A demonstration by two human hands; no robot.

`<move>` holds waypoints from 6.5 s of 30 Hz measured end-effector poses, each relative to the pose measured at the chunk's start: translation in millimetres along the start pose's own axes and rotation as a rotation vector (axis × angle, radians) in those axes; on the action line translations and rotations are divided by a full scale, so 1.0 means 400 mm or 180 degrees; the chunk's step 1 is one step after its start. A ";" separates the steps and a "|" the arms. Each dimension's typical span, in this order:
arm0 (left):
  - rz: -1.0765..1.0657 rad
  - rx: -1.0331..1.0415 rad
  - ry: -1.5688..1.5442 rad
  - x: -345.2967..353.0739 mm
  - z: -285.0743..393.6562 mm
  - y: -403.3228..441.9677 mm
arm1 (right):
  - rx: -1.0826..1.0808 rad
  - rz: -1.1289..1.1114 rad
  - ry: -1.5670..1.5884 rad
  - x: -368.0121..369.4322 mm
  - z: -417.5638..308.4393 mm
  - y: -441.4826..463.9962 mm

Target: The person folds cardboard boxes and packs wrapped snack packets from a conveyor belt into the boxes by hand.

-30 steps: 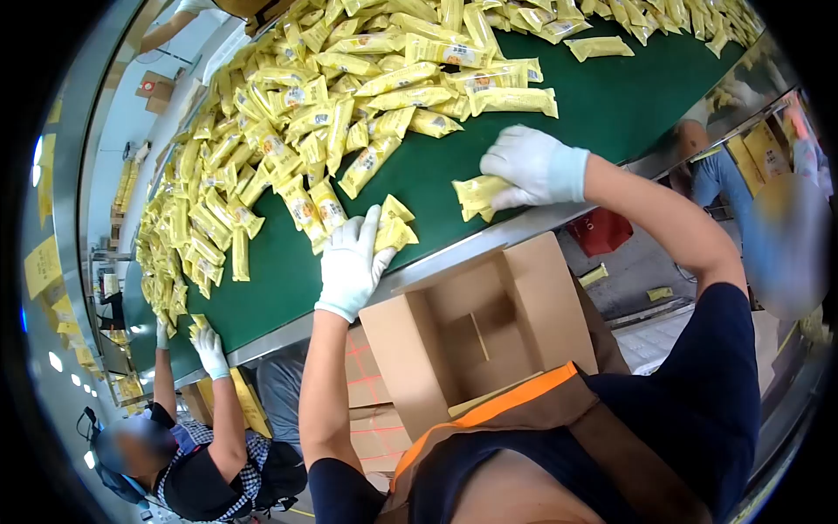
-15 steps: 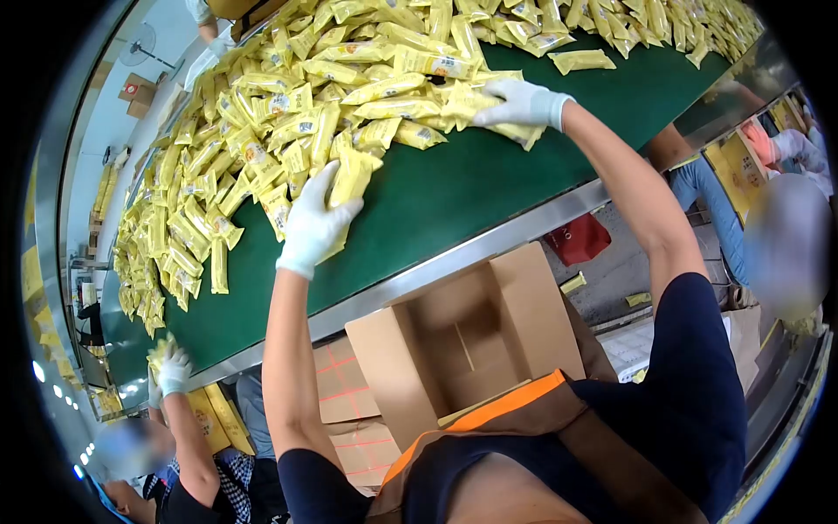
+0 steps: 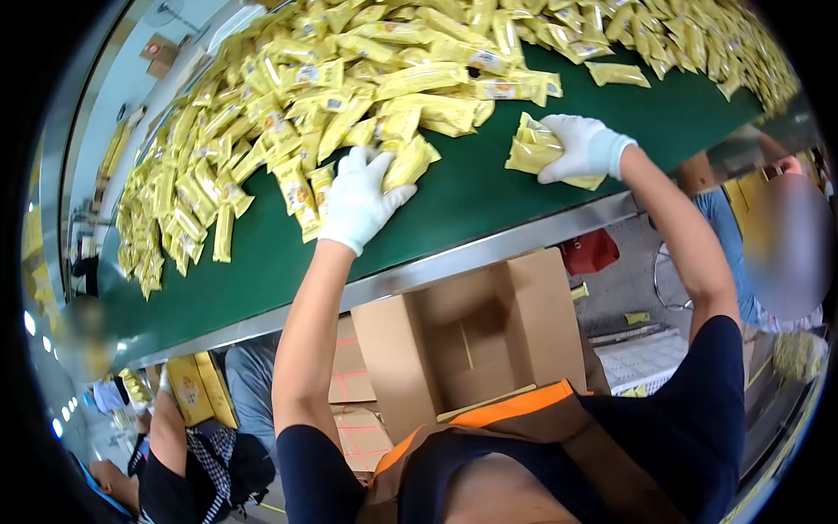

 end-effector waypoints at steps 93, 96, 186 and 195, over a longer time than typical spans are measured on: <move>-0.2242 0.0656 -0.3529 -0.202 0.195 -0.340 | -0.2833 -0.1489 0.1413 0.296 -0.620 -0.254; -0.2341 0.0641 -0.0712 -0.121 0.253 -0.318 | -0.1929 -0.1171 0.0781 0.457 -0.655 -0.327; -0.0809 -0.0085 -0.0760 -0.004 0.008 -0.170 | -0.0760 0.1058 -0.0643 0.148 -0.135 -0.250; -0.1253 0.0068 -0.1181 0.009 -0.042 -0.146 | -0.0772 0.0044 0.0339 0.037 -0.002 -0.054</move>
Point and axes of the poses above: each hand's wrist, its own y-axis towards the middle knuckle, its own x-axis out of the palm, z = x × y, the point moved 3 cm from there along y, towards the middle knuckle, and after that the axes turned 3 degrees about -y, right-handed, at the moved point
